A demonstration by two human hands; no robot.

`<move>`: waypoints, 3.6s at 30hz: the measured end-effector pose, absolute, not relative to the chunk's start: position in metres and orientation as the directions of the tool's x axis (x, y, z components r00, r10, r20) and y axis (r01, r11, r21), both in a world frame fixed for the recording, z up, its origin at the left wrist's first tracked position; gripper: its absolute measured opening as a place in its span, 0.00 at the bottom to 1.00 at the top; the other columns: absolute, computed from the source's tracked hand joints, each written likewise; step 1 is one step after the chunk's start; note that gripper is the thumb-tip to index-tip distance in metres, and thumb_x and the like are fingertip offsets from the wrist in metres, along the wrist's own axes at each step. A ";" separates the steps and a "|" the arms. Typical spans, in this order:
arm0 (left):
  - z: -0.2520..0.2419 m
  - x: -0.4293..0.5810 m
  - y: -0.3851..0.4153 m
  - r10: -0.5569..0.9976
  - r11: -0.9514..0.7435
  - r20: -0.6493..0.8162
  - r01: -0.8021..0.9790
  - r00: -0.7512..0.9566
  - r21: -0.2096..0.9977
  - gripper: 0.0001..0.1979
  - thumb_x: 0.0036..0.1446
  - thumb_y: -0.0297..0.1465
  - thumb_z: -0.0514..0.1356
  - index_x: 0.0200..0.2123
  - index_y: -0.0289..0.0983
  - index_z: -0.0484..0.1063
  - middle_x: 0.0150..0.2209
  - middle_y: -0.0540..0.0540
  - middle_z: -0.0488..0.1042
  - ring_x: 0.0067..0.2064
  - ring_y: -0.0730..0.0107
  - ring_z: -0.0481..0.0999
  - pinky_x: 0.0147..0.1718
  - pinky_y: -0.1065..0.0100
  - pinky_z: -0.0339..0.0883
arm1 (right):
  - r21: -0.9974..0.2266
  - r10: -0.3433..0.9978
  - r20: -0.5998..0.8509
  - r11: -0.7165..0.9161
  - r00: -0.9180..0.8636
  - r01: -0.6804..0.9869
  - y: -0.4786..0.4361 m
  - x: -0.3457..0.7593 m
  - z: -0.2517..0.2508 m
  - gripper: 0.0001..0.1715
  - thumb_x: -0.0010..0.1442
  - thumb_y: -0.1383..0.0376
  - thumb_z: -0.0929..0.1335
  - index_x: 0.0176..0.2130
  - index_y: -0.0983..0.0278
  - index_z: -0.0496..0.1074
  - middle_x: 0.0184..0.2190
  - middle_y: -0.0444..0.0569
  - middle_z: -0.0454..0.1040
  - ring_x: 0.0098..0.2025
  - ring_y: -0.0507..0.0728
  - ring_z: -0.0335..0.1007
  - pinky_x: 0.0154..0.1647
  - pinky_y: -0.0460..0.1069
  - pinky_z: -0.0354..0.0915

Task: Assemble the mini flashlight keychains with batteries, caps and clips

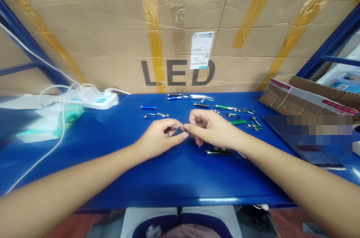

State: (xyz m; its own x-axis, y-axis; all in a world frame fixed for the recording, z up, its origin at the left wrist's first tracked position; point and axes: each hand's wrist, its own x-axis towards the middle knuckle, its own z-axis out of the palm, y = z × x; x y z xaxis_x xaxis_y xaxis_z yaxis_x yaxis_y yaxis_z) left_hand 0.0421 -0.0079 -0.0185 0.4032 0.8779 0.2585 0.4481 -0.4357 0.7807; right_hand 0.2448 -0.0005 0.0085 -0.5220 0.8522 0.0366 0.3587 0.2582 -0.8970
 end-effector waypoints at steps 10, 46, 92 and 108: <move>-0.021 0.041 -0.005 0.898 -0.381 0.229 0.403 0.377 0.832 0.14 0.61 0.40 0.60 0.37 0.36 0.78 0.29 0.50 0.72 0.31 0.73 0.66 0.32 0.70 0.60 | -0.824 0.803 0.123 0.410 -0.583 0.391 0.004 0.248 0.012 0.08 0.66 0.64 0.64 0.45 0.63 0.68 0.33 0.45 0.73 0.26 0.50 0.68 0.29 0.48 0.67; -0.022 0.038 -0.010 0.801 -0.204 0.115 0.088 0.587 0.975 0.18 0.69 0.43 0.49 0.32 0.36 0.63 0.29 0.51 0.62 0.28 0.76 0.62 0.26 0.71 0.60 | -0.419 0.689 0.322 0.719 -0.650 0.554 -0.002 0.251 0.018 0.13 0.69 0.62 0.60 0.34 0.63 0.66 0.30 0.45 0.71 0.31 0.52 0.64 0.33 0.47 0.55; -0.018 0.044 -0.016 0.826 -0.230 0.074 0.215 0.559 0.949 0.15 0.66 0.41 0.54 0.38 0.35 0.69 0.29 0.51 0.66 0.26 0.77 0.62 0.26 0.72 0.58 | -0.491 0.667 0.261 0.714 -0.698 0.499 -0.005 0.251 0.016 0.14 0.66 0.65 0.62 0.28 0.63 0.63 0.21 0.40 0.63 0.24 0.49 0.57 0.27 0.46 0.52; -0.012 0.042 -0.020 0.714 -0.697 0.429 0.510 0.553 0.503 0.13 0.68 0.35 0.53 0.42 0.34 0.75 0.33 0.46 0.73 0.33 0.71 0.70 0.34 0.70 0.63 | -0.940 0.758 -0.231 -0.011 -0.611 0.342 -0.007 0.242 0.018 0.27 0.63 0.46 0.65 0.24 0.62 0.57 0.15 0.35 0.51 0.15 0.46 0.45 0.15 0.44 0.46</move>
State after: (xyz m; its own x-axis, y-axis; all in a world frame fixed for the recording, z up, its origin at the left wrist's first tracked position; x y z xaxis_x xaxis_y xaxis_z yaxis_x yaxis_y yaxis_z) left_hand 0.0422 -0.0199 -0.0117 0.5529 0.7143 0.4291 0.5102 -0.6973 0.5034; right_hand 0.2420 -0.0066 0.0184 -0.6106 0.7575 -0.2310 0.3418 -0.0111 -0.9397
